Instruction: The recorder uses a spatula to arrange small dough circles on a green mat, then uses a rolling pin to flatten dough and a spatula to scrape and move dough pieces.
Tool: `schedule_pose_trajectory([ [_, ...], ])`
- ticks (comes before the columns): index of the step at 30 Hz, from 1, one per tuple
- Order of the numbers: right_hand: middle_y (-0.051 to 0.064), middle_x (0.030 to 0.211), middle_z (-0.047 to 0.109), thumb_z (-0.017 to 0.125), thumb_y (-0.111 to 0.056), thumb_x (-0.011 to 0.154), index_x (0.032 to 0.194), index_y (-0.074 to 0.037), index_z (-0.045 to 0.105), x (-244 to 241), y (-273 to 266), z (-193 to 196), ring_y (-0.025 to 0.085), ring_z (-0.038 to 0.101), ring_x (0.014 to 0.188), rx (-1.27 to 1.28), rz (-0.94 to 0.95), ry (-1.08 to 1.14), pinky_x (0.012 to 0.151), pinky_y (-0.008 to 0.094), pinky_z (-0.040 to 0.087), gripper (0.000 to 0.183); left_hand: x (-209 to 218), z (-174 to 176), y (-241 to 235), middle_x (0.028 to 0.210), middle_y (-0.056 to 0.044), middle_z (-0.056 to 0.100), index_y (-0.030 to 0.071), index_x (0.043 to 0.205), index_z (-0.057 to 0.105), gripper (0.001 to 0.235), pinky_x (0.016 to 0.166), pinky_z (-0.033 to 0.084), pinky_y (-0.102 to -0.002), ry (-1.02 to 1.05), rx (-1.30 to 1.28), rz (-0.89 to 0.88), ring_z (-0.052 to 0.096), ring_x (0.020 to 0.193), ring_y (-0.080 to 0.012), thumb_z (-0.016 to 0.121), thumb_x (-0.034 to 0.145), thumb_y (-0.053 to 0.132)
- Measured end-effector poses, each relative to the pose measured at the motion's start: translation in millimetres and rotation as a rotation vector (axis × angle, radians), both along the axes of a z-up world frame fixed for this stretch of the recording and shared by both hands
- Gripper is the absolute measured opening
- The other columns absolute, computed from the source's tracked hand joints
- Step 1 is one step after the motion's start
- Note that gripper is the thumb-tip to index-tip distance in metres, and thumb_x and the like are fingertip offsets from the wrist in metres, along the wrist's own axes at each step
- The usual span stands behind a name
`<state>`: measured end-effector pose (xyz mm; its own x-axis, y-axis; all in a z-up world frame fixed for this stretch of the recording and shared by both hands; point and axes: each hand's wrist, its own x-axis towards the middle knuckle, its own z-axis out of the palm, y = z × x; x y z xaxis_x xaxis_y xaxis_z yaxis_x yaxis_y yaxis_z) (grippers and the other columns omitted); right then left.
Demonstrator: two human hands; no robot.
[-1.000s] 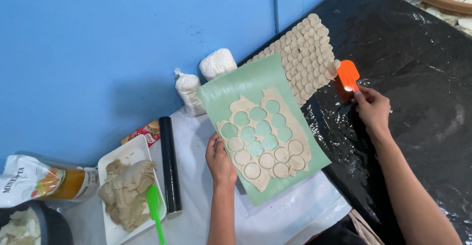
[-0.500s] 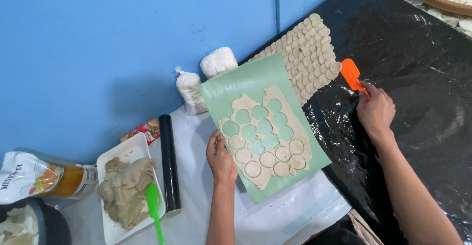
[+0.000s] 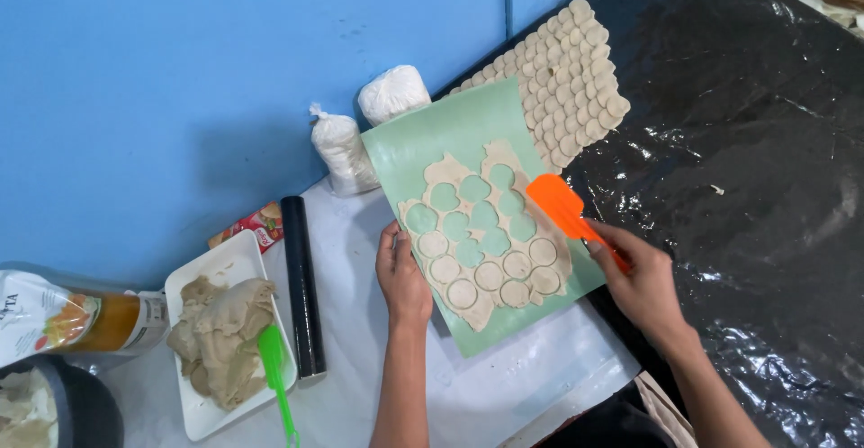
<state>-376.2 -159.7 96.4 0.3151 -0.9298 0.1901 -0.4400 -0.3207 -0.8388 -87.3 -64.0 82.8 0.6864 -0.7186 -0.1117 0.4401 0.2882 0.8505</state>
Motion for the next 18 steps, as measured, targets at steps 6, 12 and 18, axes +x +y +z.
schedule_pose_trajectory([
  [6,0.012,0.087,0.079,0.068,-0.017,0.094,0.128,-0.012,0.073,20.5,26.8,-0.2,0.014,0.064,0.062,0.219,0.062,0.075,0.059,0.031,0.052,0.035,-1.0,-4.8,-3.4,0.125,-0.013,0.066,-0.001,0.128,0.054,0.027,0.102,0.05,-0.034,0.005,-0.019,-0.036,0.063,0.113,-0.0184,0.044,0.108,0.013],
  [12,0.01,0.089,0.079,0.068,-0.014,0.092,0.126,-0.009,0.072,30.8,37.5,2.0,0.01,0.067,0.063,0.147,0.169,0.008,0.058,0.028,0.054,0.035,-0.6,-10.6,-3.5,0.121,-0.014,0.067,-0.001,0.129,0.055,0.026,0.098,0.049,-0.032,-0.013,0.004,-0.077,0.063,0.109,-0.0156,0.044,0.109,0.013],
  [18,0.01,0.086,0.078,0.07,-0.013,0.093,0.124,-0.009,0.074,49.6,42.4,19.1,0.01,0.068,0.064,0.187,0.181,0.007,0.058,0.028,0.053,0.032,-2.8,-7.9,-3.8,0.118,-0.01,0.067,0.0,0.129,0.056,0.027,0.098,0.048,-0.029,-0.034,0.059,-0.075,0.061,0.107,-0.0122,0.044,0.109,0.013],
])
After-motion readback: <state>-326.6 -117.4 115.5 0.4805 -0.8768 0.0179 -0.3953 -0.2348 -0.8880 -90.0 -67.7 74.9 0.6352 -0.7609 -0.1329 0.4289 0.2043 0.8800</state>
